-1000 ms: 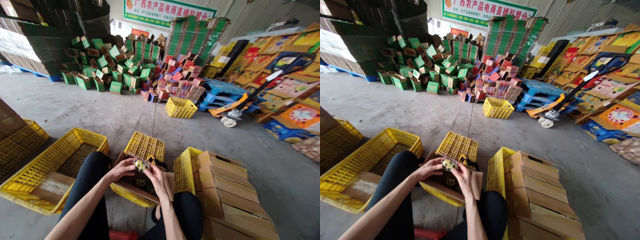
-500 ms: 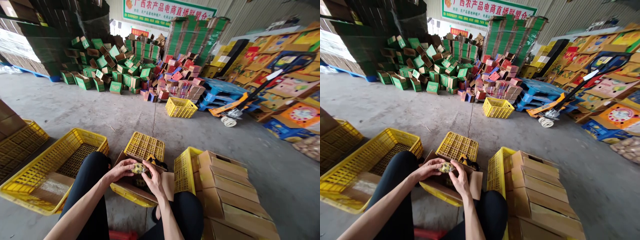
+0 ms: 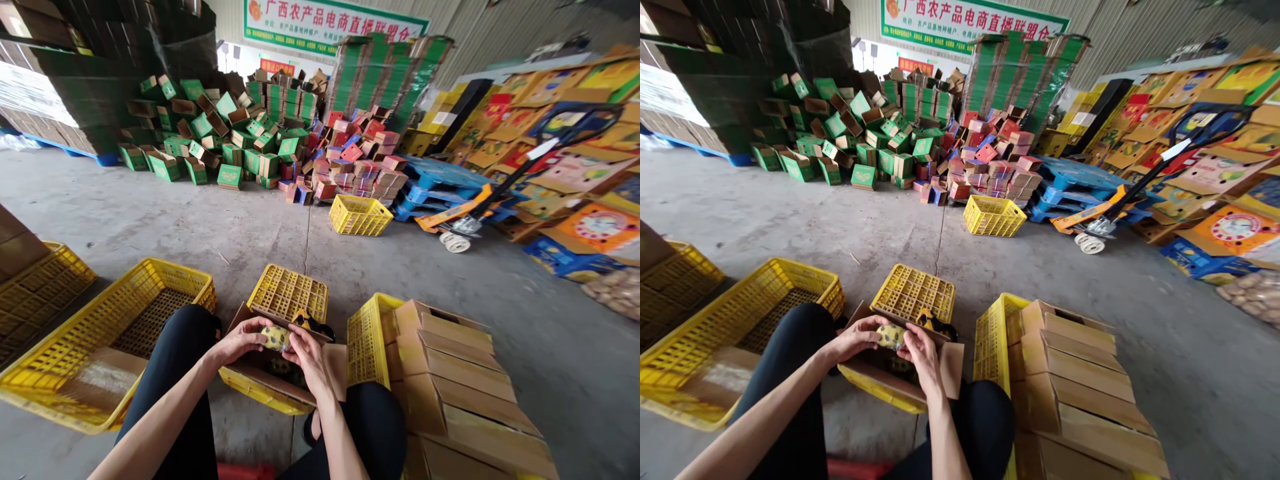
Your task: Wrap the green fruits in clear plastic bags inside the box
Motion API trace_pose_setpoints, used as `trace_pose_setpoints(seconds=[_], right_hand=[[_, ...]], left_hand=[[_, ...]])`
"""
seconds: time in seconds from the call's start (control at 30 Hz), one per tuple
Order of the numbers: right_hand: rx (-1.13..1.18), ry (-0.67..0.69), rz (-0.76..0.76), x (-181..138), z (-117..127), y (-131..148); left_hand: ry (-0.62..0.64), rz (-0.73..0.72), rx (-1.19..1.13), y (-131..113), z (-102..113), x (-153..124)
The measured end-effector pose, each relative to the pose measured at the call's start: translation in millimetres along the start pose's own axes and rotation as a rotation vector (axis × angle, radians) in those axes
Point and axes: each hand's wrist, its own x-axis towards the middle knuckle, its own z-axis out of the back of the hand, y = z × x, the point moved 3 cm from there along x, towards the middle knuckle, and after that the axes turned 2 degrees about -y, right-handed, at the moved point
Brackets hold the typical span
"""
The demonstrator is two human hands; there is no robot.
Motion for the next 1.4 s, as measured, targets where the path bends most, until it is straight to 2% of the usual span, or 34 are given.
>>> trace_pose_setpoints(seconds=[0.2, 0.3, 0.43, 0.6, 0.83, 1.1, 1.4], right_hand=[[0.086, 0.015, -0.010, 0.4, 0.9, 3.8], [0.100, 0.032, 0.012, 1.8, 1.8, 3.4], [0.057, 0.065, 0.059, 2.4, 0.4, 2.1], [0.038, 0.096, 0.096, 2.0, -2.5, 5.3], [0.039, 0.152, -0.004, -1.9, -9.9, 2.6], [0.022, 0.105, 0.052, -1.9, -7.4, 7.6], [-0.066, 0.031, 0.155, 3.2, -2.6, 3.9]], left_hand=[[-0.048, -0.078, -0.055, -1.5, -1.6, 1.2], [-0.064, -0.050, -0.050, 0.3, -1.2, 3.3], [-0.001, 0.010, 0.030, 2.7, -1.6, 4.1], [0.001, -0.022, 0.037, 2.4, 2.1, 4.8], [0.056, -0.077, 0.025, 0.7, 0.5, 4.7], [0.056, -0.089, 0.003, 2.3, -3.8, 3.5], [0.053, 0.003, -0.019, 1.1, -1.7, 0.0]])
